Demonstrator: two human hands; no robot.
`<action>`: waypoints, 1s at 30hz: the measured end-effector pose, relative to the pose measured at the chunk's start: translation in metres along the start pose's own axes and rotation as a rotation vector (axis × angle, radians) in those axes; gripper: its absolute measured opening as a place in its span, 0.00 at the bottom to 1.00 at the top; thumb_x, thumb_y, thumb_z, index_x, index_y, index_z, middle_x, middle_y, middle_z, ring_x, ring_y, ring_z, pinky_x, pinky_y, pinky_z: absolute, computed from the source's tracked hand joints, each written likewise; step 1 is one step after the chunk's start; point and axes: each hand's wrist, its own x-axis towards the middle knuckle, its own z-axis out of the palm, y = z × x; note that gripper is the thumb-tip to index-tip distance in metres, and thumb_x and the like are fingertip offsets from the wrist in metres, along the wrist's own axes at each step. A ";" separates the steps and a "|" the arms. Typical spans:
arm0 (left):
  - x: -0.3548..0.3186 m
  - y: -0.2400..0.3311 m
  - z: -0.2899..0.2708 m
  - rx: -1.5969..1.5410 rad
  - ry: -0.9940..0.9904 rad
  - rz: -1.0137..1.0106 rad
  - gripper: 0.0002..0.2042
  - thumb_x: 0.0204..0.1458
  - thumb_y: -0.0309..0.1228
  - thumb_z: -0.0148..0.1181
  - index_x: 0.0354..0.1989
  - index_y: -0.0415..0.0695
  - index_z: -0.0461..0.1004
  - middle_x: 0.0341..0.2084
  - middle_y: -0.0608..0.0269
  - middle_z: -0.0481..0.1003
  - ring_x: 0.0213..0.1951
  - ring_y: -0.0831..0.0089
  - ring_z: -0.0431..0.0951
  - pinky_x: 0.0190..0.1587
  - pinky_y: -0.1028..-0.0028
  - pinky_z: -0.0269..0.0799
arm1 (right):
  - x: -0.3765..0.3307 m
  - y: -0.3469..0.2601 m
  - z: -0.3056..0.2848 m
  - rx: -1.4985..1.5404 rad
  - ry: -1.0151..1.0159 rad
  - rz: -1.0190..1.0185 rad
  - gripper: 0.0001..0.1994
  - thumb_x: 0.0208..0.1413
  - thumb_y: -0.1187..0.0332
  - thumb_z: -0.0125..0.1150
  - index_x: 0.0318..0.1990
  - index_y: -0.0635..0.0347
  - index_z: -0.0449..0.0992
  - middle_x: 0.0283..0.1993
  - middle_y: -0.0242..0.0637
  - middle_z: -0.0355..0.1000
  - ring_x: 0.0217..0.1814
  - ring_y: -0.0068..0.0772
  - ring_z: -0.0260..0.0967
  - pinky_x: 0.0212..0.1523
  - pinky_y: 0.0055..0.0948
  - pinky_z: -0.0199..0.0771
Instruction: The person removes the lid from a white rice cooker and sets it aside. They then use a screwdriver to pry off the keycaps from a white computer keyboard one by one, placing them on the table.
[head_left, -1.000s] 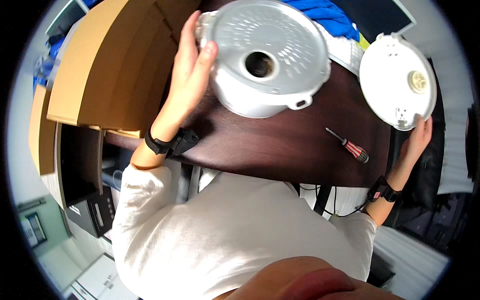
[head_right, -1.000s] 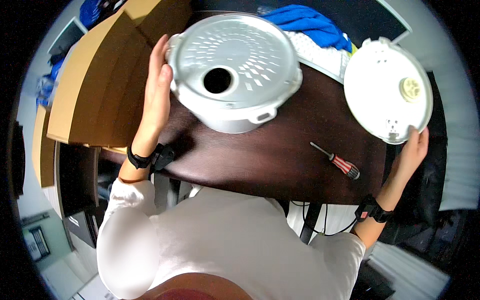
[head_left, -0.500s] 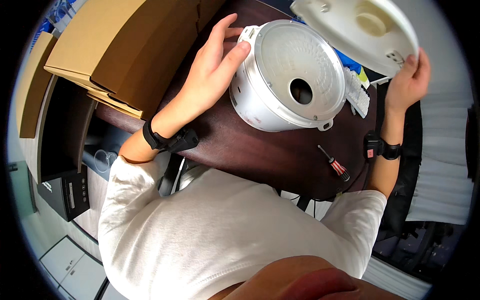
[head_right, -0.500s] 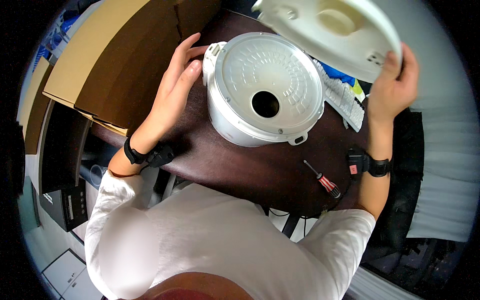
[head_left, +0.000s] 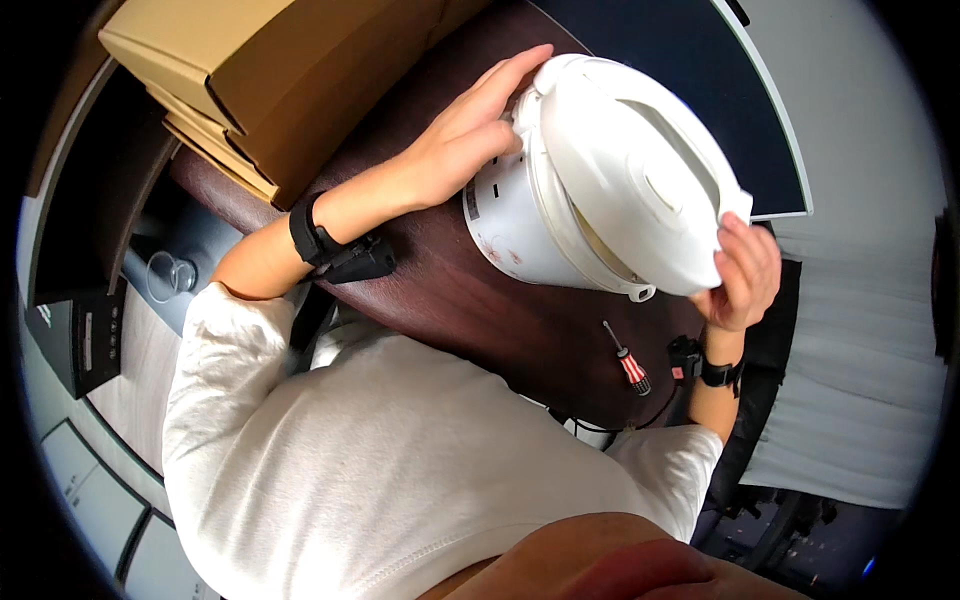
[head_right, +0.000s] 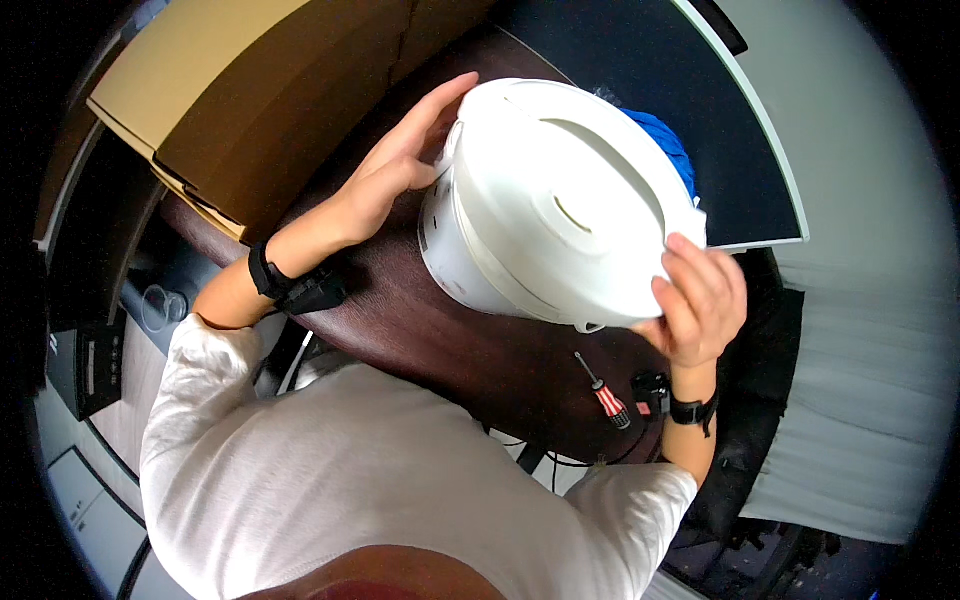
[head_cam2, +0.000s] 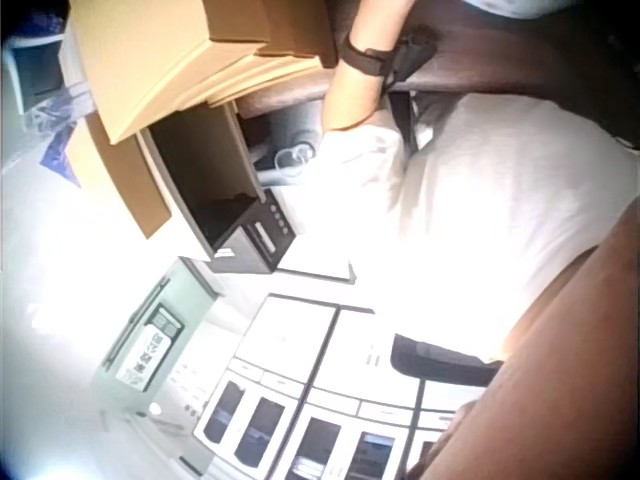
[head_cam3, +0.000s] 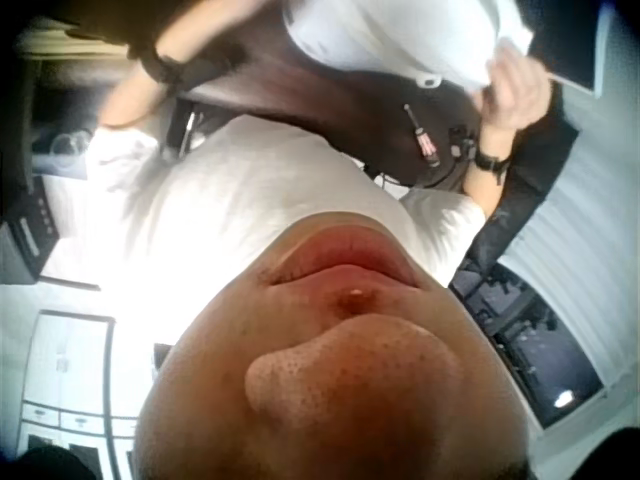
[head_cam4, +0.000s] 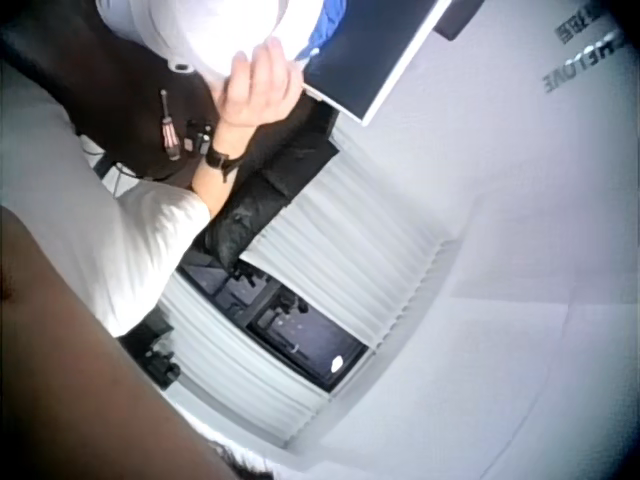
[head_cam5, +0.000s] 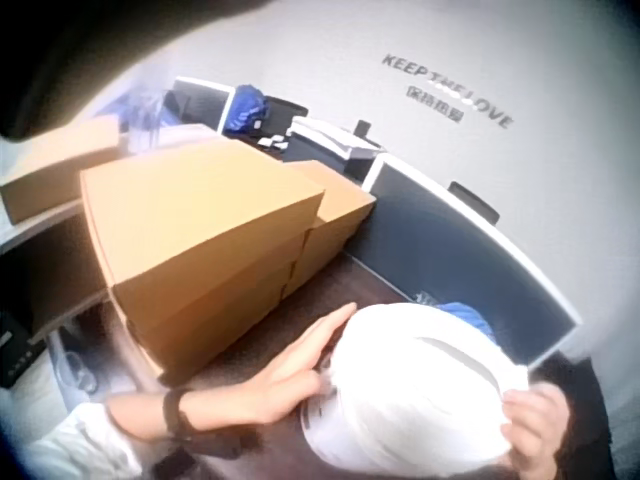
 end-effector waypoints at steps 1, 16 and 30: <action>0.001 0.000 0.000 -0.053 0.001 -0.002 0.39 0.45 0.29 0.45 0.71 0.39 0.44 0.68 0.47 0.52 0.69 0.59 0.51 0.70 0.66 0.40 | -0.006 -0.002 -0.002 0.007 -0.017 -0.017 0.20 0.58 0.50 0.58 0.47 0.57 0.67 0.44 0.42 0.74 0.48 0.46 0.76 0.43 0.43 0.74; 0.036 -0.015 -0.006 0.189 0.005 0.181 0.20 0.64 0.37 0.44 0.59 0.38 0.67 0.54 0.56 0.71 0.56 0.69 0.69 0.60 0.72 0.63 | 0.011 0.001 0.005 0.138 0.065 0.387 0.29 0.52 0.46 0.63 0.49 0.64 0.70 0.47 0.46 0.69 0.53 0.48 0.68 0.55 0.43 0.67; 0.006 -0.050 -0.012 0.141 -0.102 0.055 0.36 0.58 0.49 0.56 0.67 0.37 0.53 0.62 0.46 0.62 0.64 0.58 0.62 0.65 0.64 0.57 | 0.101 0.021 0.046 0.635 -0.673 0.931 0.27 0.58 0.45 0.56 0.45 0.66 0.73 0.32 0.44 0.76 0.32 0.32 0.77 0.34 0.27 0.74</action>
